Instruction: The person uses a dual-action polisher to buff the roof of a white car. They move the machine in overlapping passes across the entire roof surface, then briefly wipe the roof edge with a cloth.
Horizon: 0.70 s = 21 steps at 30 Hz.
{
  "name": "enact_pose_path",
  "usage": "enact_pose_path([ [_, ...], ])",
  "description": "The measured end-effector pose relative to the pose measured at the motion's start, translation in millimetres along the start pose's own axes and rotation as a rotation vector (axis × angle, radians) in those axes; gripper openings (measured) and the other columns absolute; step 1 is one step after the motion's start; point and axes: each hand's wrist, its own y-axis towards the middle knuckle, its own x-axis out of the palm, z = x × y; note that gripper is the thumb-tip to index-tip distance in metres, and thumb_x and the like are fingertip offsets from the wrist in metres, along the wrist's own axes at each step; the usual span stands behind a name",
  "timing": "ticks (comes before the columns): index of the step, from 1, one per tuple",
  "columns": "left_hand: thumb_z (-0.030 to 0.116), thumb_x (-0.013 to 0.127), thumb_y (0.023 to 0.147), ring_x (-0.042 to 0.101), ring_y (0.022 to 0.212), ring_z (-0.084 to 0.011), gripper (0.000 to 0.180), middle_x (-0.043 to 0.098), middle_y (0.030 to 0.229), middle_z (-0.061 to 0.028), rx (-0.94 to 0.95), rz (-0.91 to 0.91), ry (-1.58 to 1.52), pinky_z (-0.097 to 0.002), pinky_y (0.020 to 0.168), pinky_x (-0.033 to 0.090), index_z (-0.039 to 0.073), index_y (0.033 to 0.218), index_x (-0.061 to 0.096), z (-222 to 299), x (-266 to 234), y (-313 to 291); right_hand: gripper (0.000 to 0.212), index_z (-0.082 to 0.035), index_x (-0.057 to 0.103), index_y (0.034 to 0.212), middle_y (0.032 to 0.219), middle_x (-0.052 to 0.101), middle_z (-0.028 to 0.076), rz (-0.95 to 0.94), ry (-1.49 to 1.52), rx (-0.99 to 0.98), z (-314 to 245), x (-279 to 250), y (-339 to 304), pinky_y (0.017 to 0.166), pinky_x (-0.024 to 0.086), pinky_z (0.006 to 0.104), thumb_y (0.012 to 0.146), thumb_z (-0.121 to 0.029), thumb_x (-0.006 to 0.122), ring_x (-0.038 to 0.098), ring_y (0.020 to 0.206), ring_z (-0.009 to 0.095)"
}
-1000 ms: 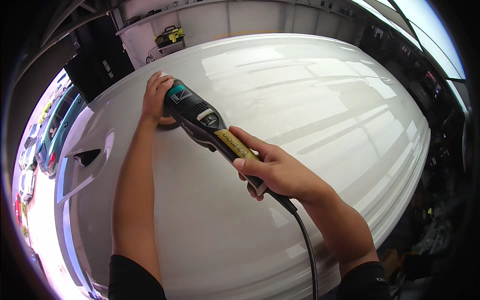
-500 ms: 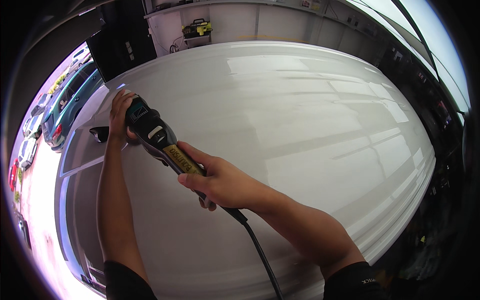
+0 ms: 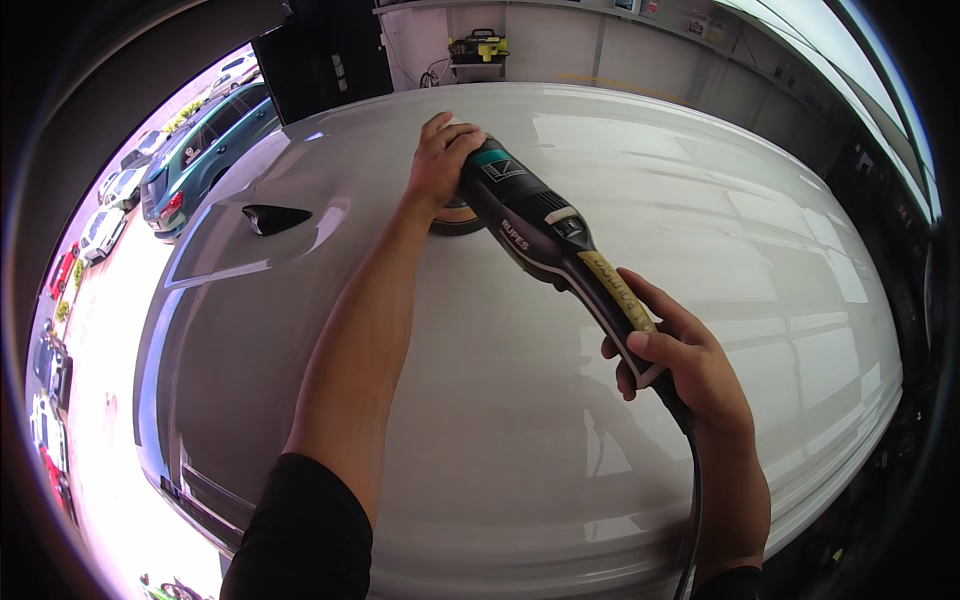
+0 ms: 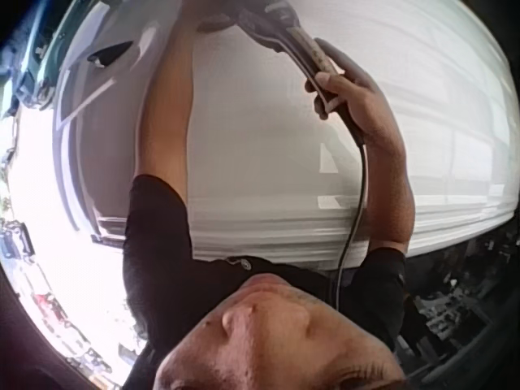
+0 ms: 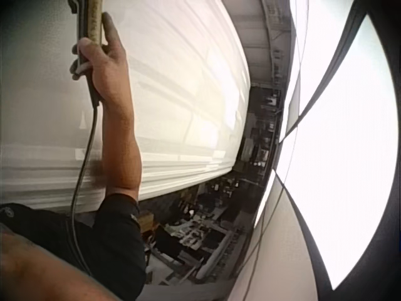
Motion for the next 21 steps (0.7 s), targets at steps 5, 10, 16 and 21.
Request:
enact_pose_path([
  [5,0.041,0.068,0.085,0.041,0.141,-0.0322,0.043,0.038,0.154,-0.0167,-0.088,-0.094,-0.121,-0.0397,0.116,0.034,0.011,0.115,0.075,51.8,91.0,-5.6,0.077,0.000,0.035,0.154,0.099,0.064,0.015,0.301,-0.202,-0.154,-6.8,-20.6,-35.0,0.048,0.053,0.0283,0.084,-0.006,0.066,0.063,0.073,0.017],
  [10,0.043,0.070,0.083,0.041,0.142,-0.0323,0.042,0.038,0.154,-0.0153,-0.120,-0.125,-0.146,-0.0397,0.115,0.036,0.012,0.111,0.076,45.7,102.8,10.4,0.070,0.000,0.034,0.155,0.110,0.061,0.015,0.297,-0.144,-0.158,-3.4,-22.1,-22.1,0.043,0.053,0.0264,0.092,-0.011,0.063,0.059,0.079,0.015],
  [16,0.044,0.065,0.086,0.039,0.143,-0.0288,0.045,0.049,0.147,-0.0149,-0.040,0.034,0.002,-0.0388,0.117,0.032,0.009,0.113,0.076,-7.7,9.9,22.2,0.067,-0.007,0.034,0.157,0.095,0.060,0.009,0.089,-0.154,-0.069,-5.1,17.2,38.8,0.048,0.052,0.0285,0.097,-0.018,0.063,0.059,0.072,0.014],
  [21,0.033,0.063,0.093,0.033,0.146,-0.0243,0.039,0.062,0.137,-0.0111,0.008,0.043,-0.004,-0.0348,0.119,0.028,0.003,0.114,0.074,-65.0,-107.4,29.8,0.067,-0.010,0.034,0.158,0.084,0.056,0.006,-0.184,-0.209,-0.004,-1.6,69.6,97.7,0.052,0.049,0.0294,0.099,-0.025,0.062,0.056,0.058,0.014],
])
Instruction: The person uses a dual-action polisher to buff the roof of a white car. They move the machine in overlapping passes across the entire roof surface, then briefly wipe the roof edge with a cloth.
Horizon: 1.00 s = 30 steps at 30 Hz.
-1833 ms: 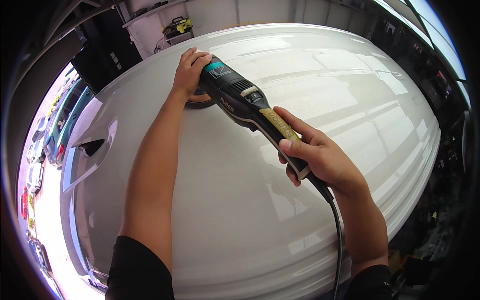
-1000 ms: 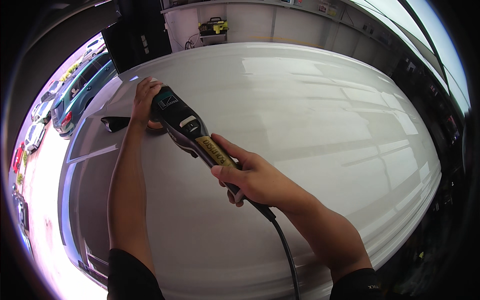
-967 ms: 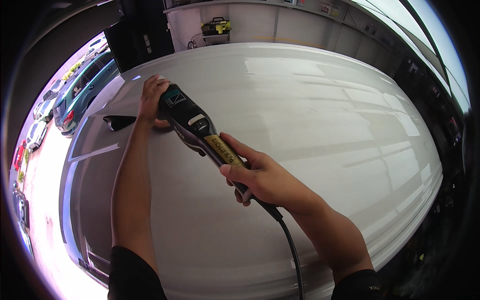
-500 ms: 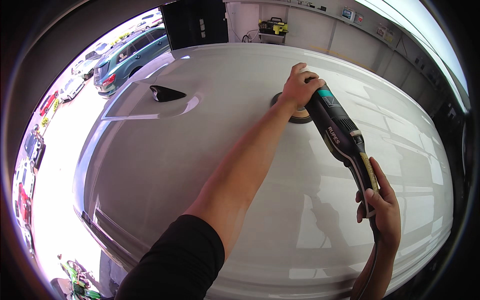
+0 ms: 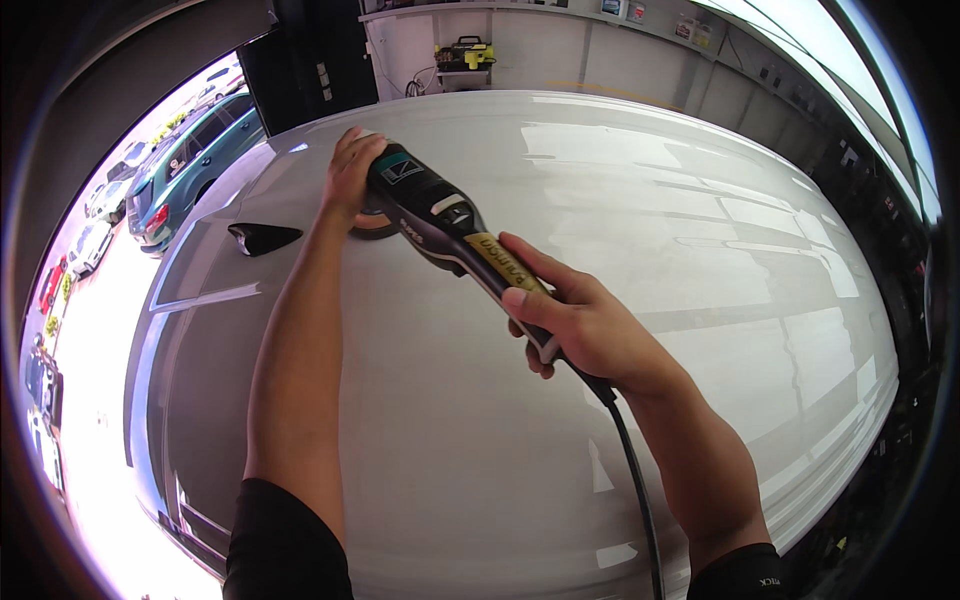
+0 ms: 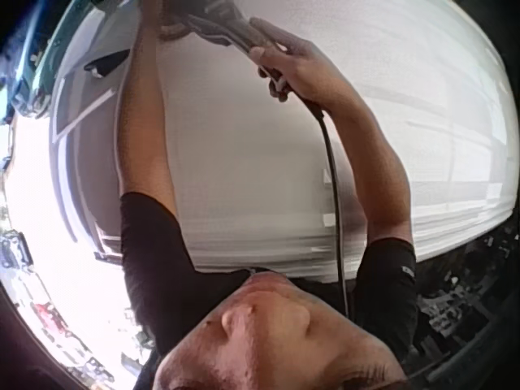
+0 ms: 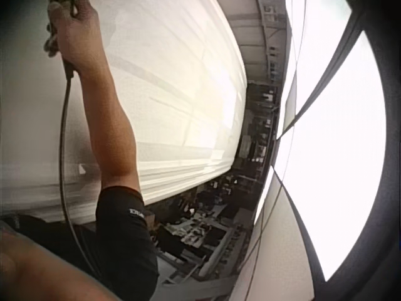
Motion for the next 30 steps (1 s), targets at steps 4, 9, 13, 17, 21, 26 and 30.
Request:
enact_pose_path([
  [4,0.029,0.061,0.095,0.035,0.147,-0.0247,0.039,0.056,0.144,-0.0145,-0.122,0.133,-0.114,-0.0341,0.118,0.027,0.001,0.119,0.072,-4.0,-22.5,2.5,0.067,-0.009,0.030,0.159,0.077,0.053,0.004,-0.084,-0.089,-0.032,-9.9,21.3,26.3,0.052,0.049,0.0292,0.100,-0.025,0.058,0.057,0.056,0.013],
  [9,0.030,0.060,0.094,0.035,0.148,-0.0264,0.039,0.054,0.147,-0.0148,-0.087,0.027,0.062,-0.0349,0.119,0.026,0.002,0.119,0.072,7.6,23.9,25.5,0.070,-0.008,0.028,0.159,0.078,0.055,0.005,-0.006,0.081,-0.019,7.8,-20.5,20.5,0.051,0.048,0.0283,0.100,-0.030,0.058,0.058,0.057,0.014],
  [13,0.034,0.061,0.093,0.034,0.149,-0.0266,0.042,0.053,0.148,-0.0139,-0.120,-0.078,0.152,-0.0358,0.120,0.025,0.002,0.117,0.073,19.7,63.6,38.2,0.069,-0.009,0.029,0.159,0.080,0.055,0.006,0.052,0.202,-0.026,19.4,-41.9,-1.7,0.051,0.048,0.0284,0.101,-0.033,0.058,0.058,0.058,0.014],
  [17,0.035,0.062,0.091,0.034,0.148,-0.0272,0.042,0.050,0.151,-0.0137,-0.122,-0.090,0.134,-0.0358,0.119,0.025,0.003,0.116,0.074,45.6,99.4,33.7,0.067,-0.010,0.030,0.159,0.080,0.056,0.006,0.119,0.228,-0.064,24.7,-58.6,-16.5,0.050,0.048,0.0287,0.102,-0.032,0.058,0.057,0.056,0.014],
  [21,0.034,0.062,0.091,0.034,0.148,-0.0272,0.041,0.048,0.152,-0.0144,-0.151,-0.062,0.133,-0.0348,0.119,0.026,0.003,0.116,0.074,51.1,93.1,28.7,0.069,-0.008,0.028,0.159,0.080,0.055,0.006,0.091,0.252,-0.054,23.7,-48.7,-11.6,0.049,0.048,0.0292,0.102,-0.031,0.058,0.057,0.056,0.014],
  [26,0.032,0.062,0.092,0.040,0.145,-0.0260,0.043,0.045,0.155,-0.0165,-0.160,0.050,0.004,-0.0341,0.117,0.028,0.001,0.122,0.070,-4.6,4.0,26.8,0.070,-0.007,0.025,0.160,0.077,0.055,0.005,-0.054,0.114,-0.050,11.6,-6.2,27.0,0.050,0.049,0.0295,0.100,-0.027,0.056,0.059,0.057,0.014],
  [30,0.031,0.060,0.094,0.044,0.142,-0.0250,0.044,0.045,0.154,-0.0149,-0.242,0.100,-0.235,-0.0339,0.115,0.032,0.001,0.126,0.067,-28.5,-50.6,16.5,0.068,-0.009,0.027,0.160,0.079,0.055,0.004,-0.122,-0.011,-0.059,1.3,18.9,39.1,0.052,0.050,0.0292,0.101,-0.028,0.056,0.059,0.058,0.013],
])
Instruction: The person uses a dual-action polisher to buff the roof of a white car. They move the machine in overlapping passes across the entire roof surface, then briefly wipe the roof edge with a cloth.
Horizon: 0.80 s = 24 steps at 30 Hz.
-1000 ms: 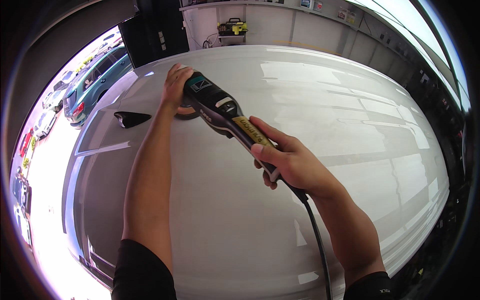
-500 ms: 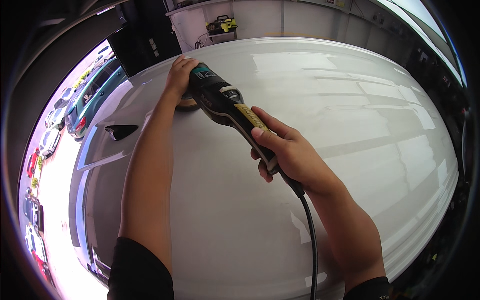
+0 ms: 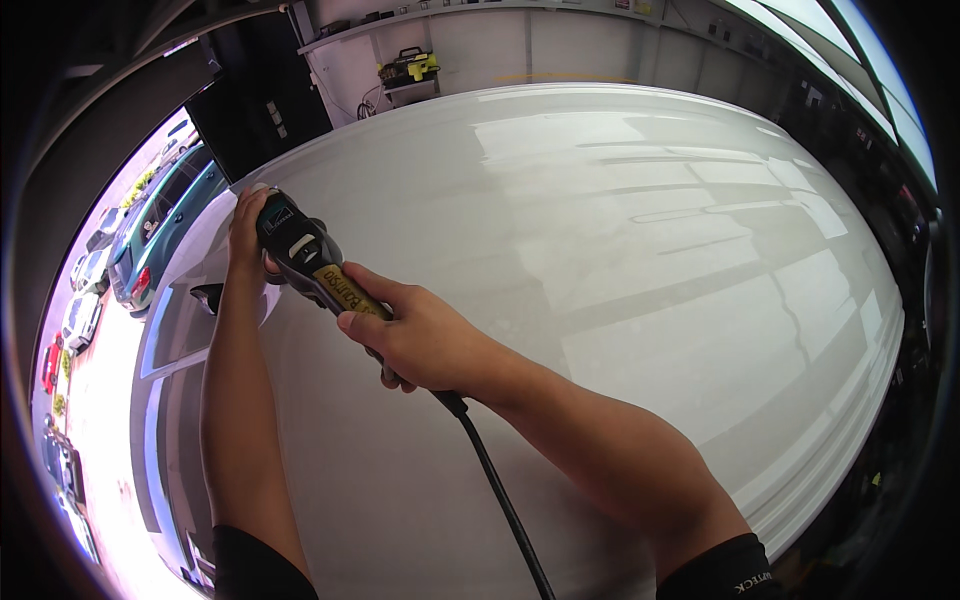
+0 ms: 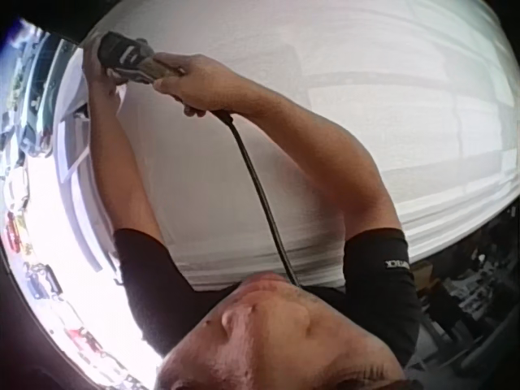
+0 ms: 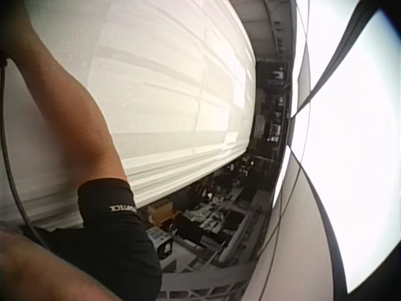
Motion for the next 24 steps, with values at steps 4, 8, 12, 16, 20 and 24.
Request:
enact_pose_path([
  [4,0.031,0.060,0.095,0.042,0.143,-0.0255,0.044,0.047,0.152,-0.0143,0.018,0.021,0.061,-0.0335,0.116,0.030,0.000,0.125,0.067,3.3,30.1,-4.0,0.068,-0.009,0.028,0.159,0.073,0.055,0.003,0.051,-0.012,0.029,-5.9,-12.3,-15.1,0.051,0.050,0.0288,0.100,-0.027,0.055,0.059,0.055,0.013],
  [8,0.032,0.059,0.094,0.033,0.148,-0.0269,0.041,0.048,0.151,-0.0151,0.066,-0.030,0.211,-0.0343,0.118,0.024,0.002,0.118,0.072,23.5,104.5,-14.9,0.067,-0.008,0.031,0.158,0.075,0.053,0.004,0.157,0.018,0.045,-1.9,-46.0,-43.6,0.051,0.049,0.0292,0.100,-0.029,0.056,0.060,0.058,0.014],
  [12,0.037,0.060,0.093,0.028,0.151,-0.0251,0.043,0.049,0.151,-0.0145,0.098,-0.147,0.311,-0.0356,0.120,0.025,0.004,0.118,0.073,32.3,173.9,-20.3,0.066,-0.008,0.035,0.157,0.078,0.055,0.005,0.286,0.034,0.059,-3.9,-77.0,-85.3,0.051,0.048,0.0292,0.100,-0.032,0.059,0.059,0.058,0.014],
  [16,0.044,0.059,0.092,0.029,0.151,-0.0263,0.047,0.047,0.153,-0.0132,0.123,-0.205,0.372,-0.0364,0.120,0.026,0.010,0.120,0.074,35.0,229.9,-24.5,0.064,-0.009,0.039,0.155,0.079,0.059,0.007,0.431,0.033,0.033,1.3,-95.7,-110.6,0.050,0.047,0.0290,0.100,-0.031,0.061,0.057,0.056,0.013],
  [20,0.048,0.060,0.089,0.034,0.148,-0.0316,0.047,0.039,0.158,-0.0155,0.103,-0.220,0.336,-0.0386,0.119,0.029,0.014,0.118,0.075,37.7,281.0,-33.8,0.061,-0.006,0.042,0.153,0.078,0.058,0.007,0.558,0.074,-0.020,1.1,-101.7,-127.9,0.045,0.045,0.0272,0.099,-0.027,0.061,0.055,0.053,0.013],
  [24,0.051,0.062,0.087,0.038,0.145,-0.0322,0.048,0.035,0.161,-0.0137,0.028,-0.182,0.448,-0.0403,0.119,0.031,0.016,0.117,0.075,37.1,261.4,-32.1,0.060,-0.006,0.039,0.154,0.081,0.058,0.010,0.483,0.114,0.001,3.0,-95.5,-117.7,0.042,0.048,0.0277,0.101,-0.026,0.056,0.057,0.053,0.013],
])
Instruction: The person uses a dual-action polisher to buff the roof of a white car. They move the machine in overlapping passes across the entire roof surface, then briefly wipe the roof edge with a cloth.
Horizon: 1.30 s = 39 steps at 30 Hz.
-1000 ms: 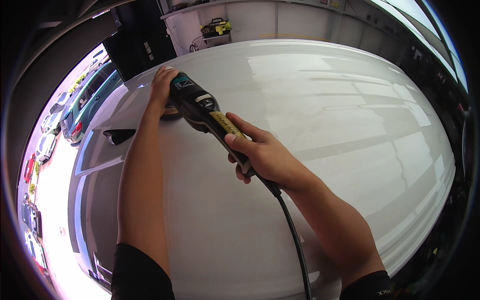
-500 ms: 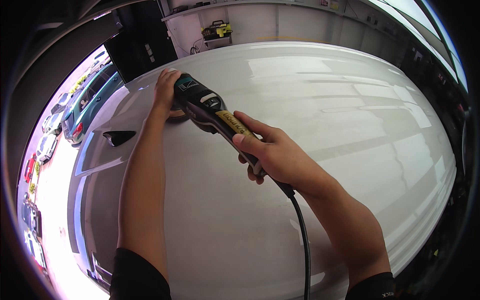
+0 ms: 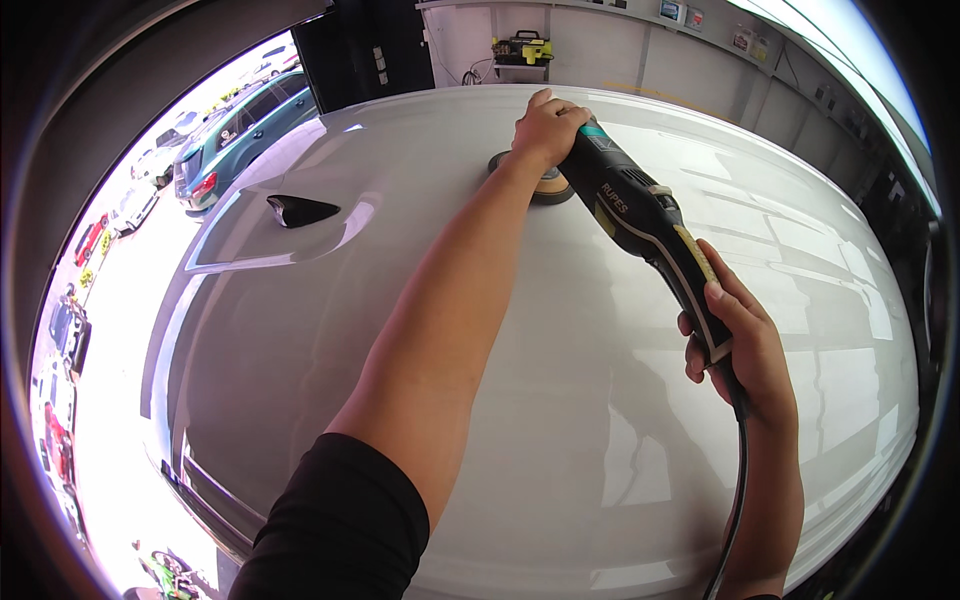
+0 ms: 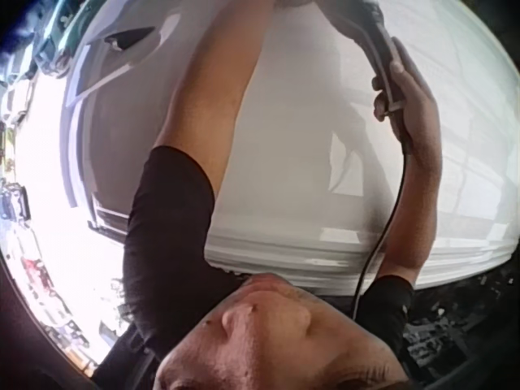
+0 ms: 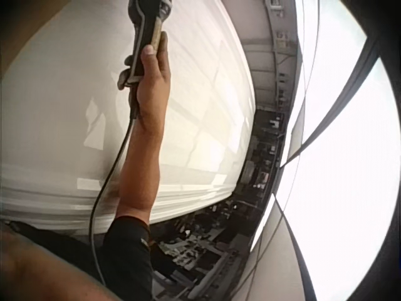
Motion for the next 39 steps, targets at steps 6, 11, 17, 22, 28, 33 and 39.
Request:
enact_pose_path([
  [6,0.039,0.060,0.092,0.032,0.149,-0.0276,0.040,0.061,0.140,-0.0101,0.104,0.147,-0.071,-0.0369,0.120,0.026,0.009,0.115,0.075,-72.1,-112.2,3.0,0.067,-0.007,0.034,0.157,0.081,0.056,0.006,-0.242,0.005,0.024,8.4,71.9,41.9,0.051,0.046,0.0287,0.101,-0.030,0.061,0.055,0.057,0.013],
  [11,0.033,0.061,0.094,0.034,0.148,-0.0247,0.042,0.046,0.154,-0.0143,-0.031,0.250,-0.232,-0.0340,0.118,0.027,0.003,0.123,0.071,-125.8,-204.2,-18.9,0.067,-0.007,0.030,0.159,0.076,0.054,0.004,-0.448,-0.098,0.013,9.3,120.8,57.7,0.051,0.048,0.0285,0.101,-0.028,0.055,0.058,0.057,0.013],
  [17,0.034,0.058,0.096,0.032,0.149,-0.0273,0.042,0.042,0.156,-0.0162,0.038,0.160,-0.153,-0.0350,0.119,0.024,0.003,0.121,0.071,-102.5,-159.2,-16.4,0.066,-0.008,0.030,0.159,0.074,0.054,0.003,-0.364,-0.170,0.027,6.4,82.3,48.5,0.052,0.050,0.0289,0.101,-0.029,0.055,0.059,0.057,0.012],
  [22,0.040,0.058,0.094,0.028,0.151,-0.0274,0.046,0.040,0.158,-0.0184,0.089,0.088,-0.119,-0.0363,0.121,0.022,0.005,0.121,0.072,-51.4,-69.2,-2.8,0.065,-0.010,0.033,0.158,0.076,0.054,0.003,-0.257,-0.168,0.013,1.6,7.0,28.2,0.052,0.049,0.0287,0.101,-0.031,0.056,0.059,0.058,0.013],
  [28,0.044,0.058,0.093,0.025,0.152,-0.0273,0.050,0.039,0.158,-0.0186,0.113,-0.021,-0.094,-0.0367,0.120,0.023,0.007,0.123,0.072,23.2,53.4,4.7,0.062,-0.011,0.039,0.155,0.077,0.057,0.004,-0.050,-0.130,0.031,-2.0,-83.5,-1.9,0.050,0.048,0.0277,0.100,-0.032,0.058,0.058,0.057,0.013],
  [33,0.042,0.059,0.093,0.046,0.125,-0.0226,0.046,0.055,0.129,-0.0112,0.142,-0.102,-0.088,-0.0336,0.108,0.032,0.004,0.117,0.071,42.9,106.7,40.0,0.056,-0.007,0.046,0.151,0.078,0.061,0.008,0.062,-0.084,-0.019,-10.1,-124.2,2.3,0.044,0.045,0.0252,0.101,-0.031,0.057,0.053,0.047,0.009],
  [39,0.048,0.055,0.093,0.026,0.151,-0.0271,0.055,0.044,0.154,-0.0169,0.132,-0.226,-0.149,-0.0372,0.118,0.027,0.005,0.125,0.070,53.6,139.7,49.5,0.055,-0.009,0.048,0.150,0.078,0.060,0.008,0.138,-0.099,-0.056,-3.0,-135.7,6.2,0.045,0.045,0.0235,0.102,-0.033,0.057,0.053,0.047,0.009],
])
